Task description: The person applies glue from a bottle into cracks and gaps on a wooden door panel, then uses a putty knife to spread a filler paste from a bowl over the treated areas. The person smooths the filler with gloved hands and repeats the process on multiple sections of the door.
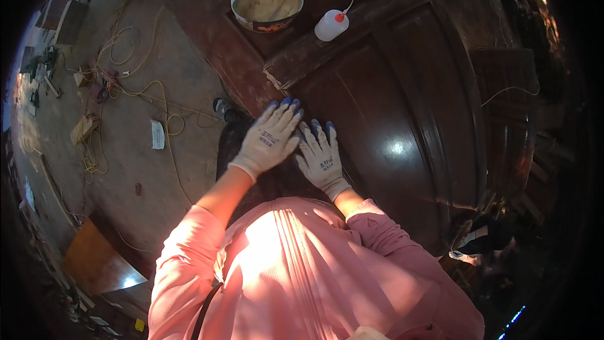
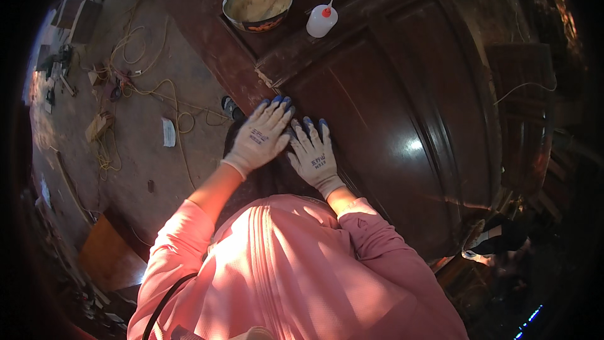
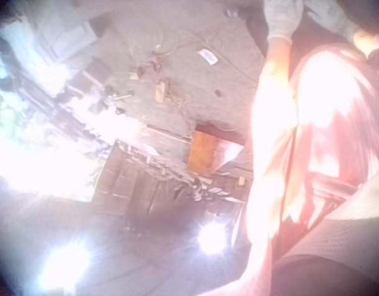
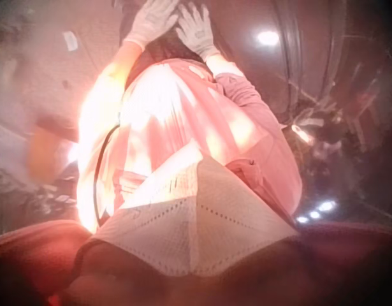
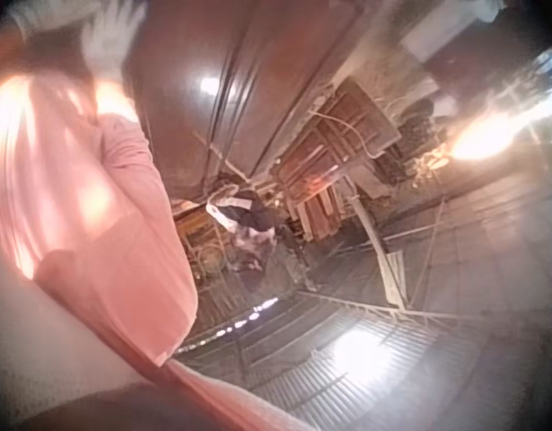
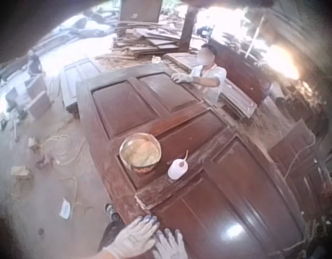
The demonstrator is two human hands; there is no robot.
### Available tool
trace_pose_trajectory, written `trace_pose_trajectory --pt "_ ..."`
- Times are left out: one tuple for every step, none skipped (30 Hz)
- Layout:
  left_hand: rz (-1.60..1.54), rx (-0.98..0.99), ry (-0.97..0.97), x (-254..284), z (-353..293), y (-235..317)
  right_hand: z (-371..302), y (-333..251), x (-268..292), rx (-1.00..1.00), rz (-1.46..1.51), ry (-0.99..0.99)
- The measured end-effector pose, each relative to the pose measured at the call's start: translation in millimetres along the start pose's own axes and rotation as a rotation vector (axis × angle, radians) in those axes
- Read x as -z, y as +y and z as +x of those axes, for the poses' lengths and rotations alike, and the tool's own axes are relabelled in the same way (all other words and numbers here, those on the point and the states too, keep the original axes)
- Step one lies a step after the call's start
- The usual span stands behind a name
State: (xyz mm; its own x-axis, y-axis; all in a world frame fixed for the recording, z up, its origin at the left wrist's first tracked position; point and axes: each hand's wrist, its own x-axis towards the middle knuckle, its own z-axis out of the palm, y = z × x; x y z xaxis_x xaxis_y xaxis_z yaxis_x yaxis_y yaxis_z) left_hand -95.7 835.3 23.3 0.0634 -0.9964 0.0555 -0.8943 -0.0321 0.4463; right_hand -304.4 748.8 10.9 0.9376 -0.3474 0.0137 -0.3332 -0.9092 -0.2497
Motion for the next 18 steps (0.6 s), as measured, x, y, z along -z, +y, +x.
trace_pose_trajectory --pt "0.032 -0.002 -0.027 7.5 4.1 -15.2 2.5 -1.6 2.8 -0.007 -0.001 0.004" --pt "0.064 -0.003 -0.054 14.2 10.9 -30.0 5.3 -3.2 5.6 -0.014 -0.003 0.007" --pt "0.119 0.024 -0.011 22.1 21.1 -42.4 6.8 -6.0 8.5 -0.019 -0.004 0.007" --pt "0.151 0.088 0.041 22.1 27.6 -47.1 7.4 -6.9 9.4 -0.02 -0.002 0.003" --pt "0.183 0.153 0.094 21.8 32.5 -49.7 7.8 -7.6 10.1 -0.02 0.001 -0.001" --pt "0.216 0.216 0.146 20.5 35.9 -50.0 8.4 -7.2 10.0 -0.021 0.004 -0.004" --pt "0.191 0.233 0.139 18.8 31.3 -37.7 8.7 -7.1 10.7 -0.019 0.002 -0.003" --pt "0.15 0.165 0.107 16.9 20.7 -27.6 8.7 -7.1 11.3 -0.017 0.001 -0.002" --pt "0.11 0.096 0.075 15.6 9.3 -17.8 9.5 -7.6 13.1 -0.013 -0.001 0.001" --pt "0.071 0.027 0.043 16.0 2.1 -12.3 8.8 -7.2 13.6 -0.022 0.022 0.003" --pt "0.039 -0.012 0.02 17.7 -2.5 -12.4 7.1 -5.2 13.9 -0.03 0.045 0.004" --pt "0.006 -0.049 -0.002 20.3 -6.9 -15.0 7.0 -4.0 13.6 -0.036 0.067 0.005" --pt "-0.028 -0.087 -0.024 22.5 -9.3 -18.3 7.6 -4.0 12.6 -0.04 0.071 0.019" --pt "0.032 -0.012 0.033 23.6 -5.3 -26.8 8.4 -4.0 11.7 -0.044 0.075 0.033" --pt "0.088 0.067 0.092 28.6 5.6 -37.6 8.4 -3.8 11.5 -0.044 0.078 0.043" --pt "0.141 0.146 0.149 31.1 14.4 -46.1 8.1 -4.1 11.2 -0.04 0.087 0.058" --pt "0.129 0.121 0.196 32.0 20.7 -50.0 9.4 -3.5 10.8 -0.035 0.095 0.073" --pt "0.092 0.106 0.163 28.8 17.0 -43.7 10.8 -2.5 10.8 -0.029 0.108 0.086"
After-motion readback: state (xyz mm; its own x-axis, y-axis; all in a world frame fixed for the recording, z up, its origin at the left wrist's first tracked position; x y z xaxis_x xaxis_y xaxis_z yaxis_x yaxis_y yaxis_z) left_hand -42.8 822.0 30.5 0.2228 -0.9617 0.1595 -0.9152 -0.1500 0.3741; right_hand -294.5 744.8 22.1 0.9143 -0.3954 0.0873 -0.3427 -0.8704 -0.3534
